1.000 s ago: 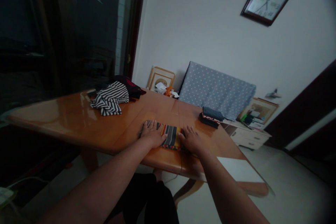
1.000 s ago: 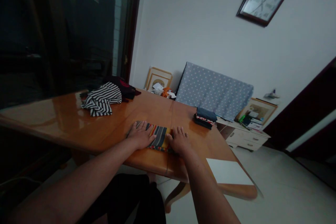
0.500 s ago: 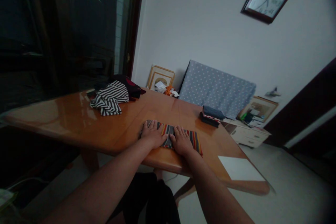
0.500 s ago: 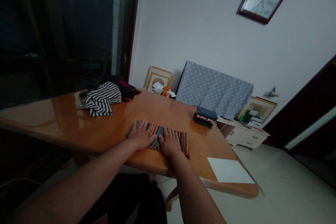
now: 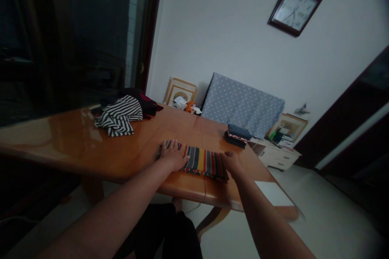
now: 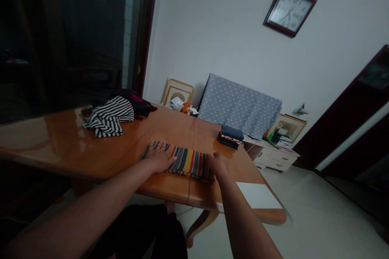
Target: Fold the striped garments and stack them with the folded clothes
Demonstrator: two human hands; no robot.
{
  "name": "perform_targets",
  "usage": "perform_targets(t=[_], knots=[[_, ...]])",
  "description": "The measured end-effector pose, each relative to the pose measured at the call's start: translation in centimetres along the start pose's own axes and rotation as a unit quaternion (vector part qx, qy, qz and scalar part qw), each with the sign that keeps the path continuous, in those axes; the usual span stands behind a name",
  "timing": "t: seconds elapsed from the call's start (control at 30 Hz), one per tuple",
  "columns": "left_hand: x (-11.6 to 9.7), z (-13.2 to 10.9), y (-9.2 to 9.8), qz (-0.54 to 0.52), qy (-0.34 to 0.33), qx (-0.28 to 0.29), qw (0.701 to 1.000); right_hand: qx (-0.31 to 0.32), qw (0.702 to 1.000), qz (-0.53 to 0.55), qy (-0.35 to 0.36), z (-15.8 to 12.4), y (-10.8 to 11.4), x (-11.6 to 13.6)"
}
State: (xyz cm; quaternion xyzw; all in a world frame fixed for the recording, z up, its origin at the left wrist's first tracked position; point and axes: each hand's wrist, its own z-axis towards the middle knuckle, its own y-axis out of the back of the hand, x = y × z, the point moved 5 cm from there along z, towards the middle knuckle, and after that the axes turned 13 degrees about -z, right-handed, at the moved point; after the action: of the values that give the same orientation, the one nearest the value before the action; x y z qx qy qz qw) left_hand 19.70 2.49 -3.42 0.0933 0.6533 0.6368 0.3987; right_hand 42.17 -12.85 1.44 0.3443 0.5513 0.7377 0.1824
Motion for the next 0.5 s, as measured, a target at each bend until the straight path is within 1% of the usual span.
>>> perform_targets(t=[0.1,0.17,0.23,0.3,0.4,0.5], knots=[[-1.8,0.2,0.5,0.016,-0.04,-0.015,0.999,0.044,0.999,0.01,-0.02,-0.4,-0.3,-1.2],[-3.1,0.4,0.5,0.018,-0.083,-0.019,0.996,0.086,0.995,0.04,-0.044,-0.7,-0.9,-1.6],[-4.2,0.5,0.0,0.005,-0.126,-0.009,0.992,0.133,0.985,0.087,-0.065,-0.9,-1.5,-1.8],[-4.6,0.5,-0.9,-0.016,-0.148,0.021,0.989,0.16,0.978,0.114,-0.068,-0.9,-2.0,-1.8],[-4.2,0.4,-2.3,-0.04,-0.13,0.07,0.988,0.149,0.983,0.091,-0.054,-0.4,-2.0,-1.9],[-3.7,0.1,-2.7,-0.049,-0.123,0.076,0.988,0.132,0.988,0.064,-0.046,0.1,-2.1,-2.0]])
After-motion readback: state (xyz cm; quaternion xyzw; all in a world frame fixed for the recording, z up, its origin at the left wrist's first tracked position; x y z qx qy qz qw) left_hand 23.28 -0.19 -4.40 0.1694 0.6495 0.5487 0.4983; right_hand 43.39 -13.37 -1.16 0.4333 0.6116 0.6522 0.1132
